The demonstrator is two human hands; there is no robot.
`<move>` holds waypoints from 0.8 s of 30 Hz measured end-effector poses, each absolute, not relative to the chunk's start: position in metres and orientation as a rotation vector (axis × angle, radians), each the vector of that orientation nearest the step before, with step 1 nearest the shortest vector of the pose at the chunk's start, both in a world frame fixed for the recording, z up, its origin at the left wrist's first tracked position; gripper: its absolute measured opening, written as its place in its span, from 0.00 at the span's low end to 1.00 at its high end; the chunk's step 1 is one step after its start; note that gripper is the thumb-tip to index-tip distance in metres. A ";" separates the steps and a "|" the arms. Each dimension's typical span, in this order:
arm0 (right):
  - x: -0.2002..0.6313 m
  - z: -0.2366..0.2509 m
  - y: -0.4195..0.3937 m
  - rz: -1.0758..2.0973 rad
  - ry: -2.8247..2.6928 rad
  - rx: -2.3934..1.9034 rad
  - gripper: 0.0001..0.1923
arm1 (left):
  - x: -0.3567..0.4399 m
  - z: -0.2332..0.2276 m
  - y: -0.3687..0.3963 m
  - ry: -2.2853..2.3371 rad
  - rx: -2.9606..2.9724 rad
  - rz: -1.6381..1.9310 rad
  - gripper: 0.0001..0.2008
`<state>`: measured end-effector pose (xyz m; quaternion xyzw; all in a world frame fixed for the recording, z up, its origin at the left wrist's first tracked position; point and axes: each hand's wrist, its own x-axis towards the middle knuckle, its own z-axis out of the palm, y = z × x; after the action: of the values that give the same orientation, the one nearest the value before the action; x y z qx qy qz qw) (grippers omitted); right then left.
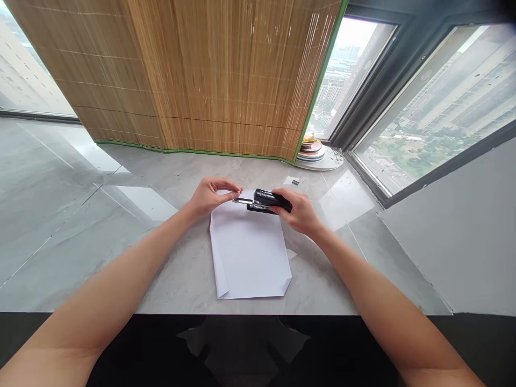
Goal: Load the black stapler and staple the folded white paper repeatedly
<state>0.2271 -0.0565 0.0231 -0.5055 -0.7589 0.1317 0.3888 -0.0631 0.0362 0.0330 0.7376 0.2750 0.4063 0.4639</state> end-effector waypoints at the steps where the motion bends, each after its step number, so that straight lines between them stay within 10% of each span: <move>1: 0.227 0.023 -0.056 0.330 -1.923 -1.294 0.14 | -0.062 0.033 0.036 0.693 1.822 0.990 0.17; 24: 0.225 0.019 -0.055 0.328 -1.904 -1.274 0.14 | -0.056 0.032 0.034 0.691 2.154 0.904 0.08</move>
<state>0.2245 -0.0554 0.0187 -0.5041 -0.7533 0.1299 0.4019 -0.0557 0.0341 0.0320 0.8297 0.2662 0.3484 0.3455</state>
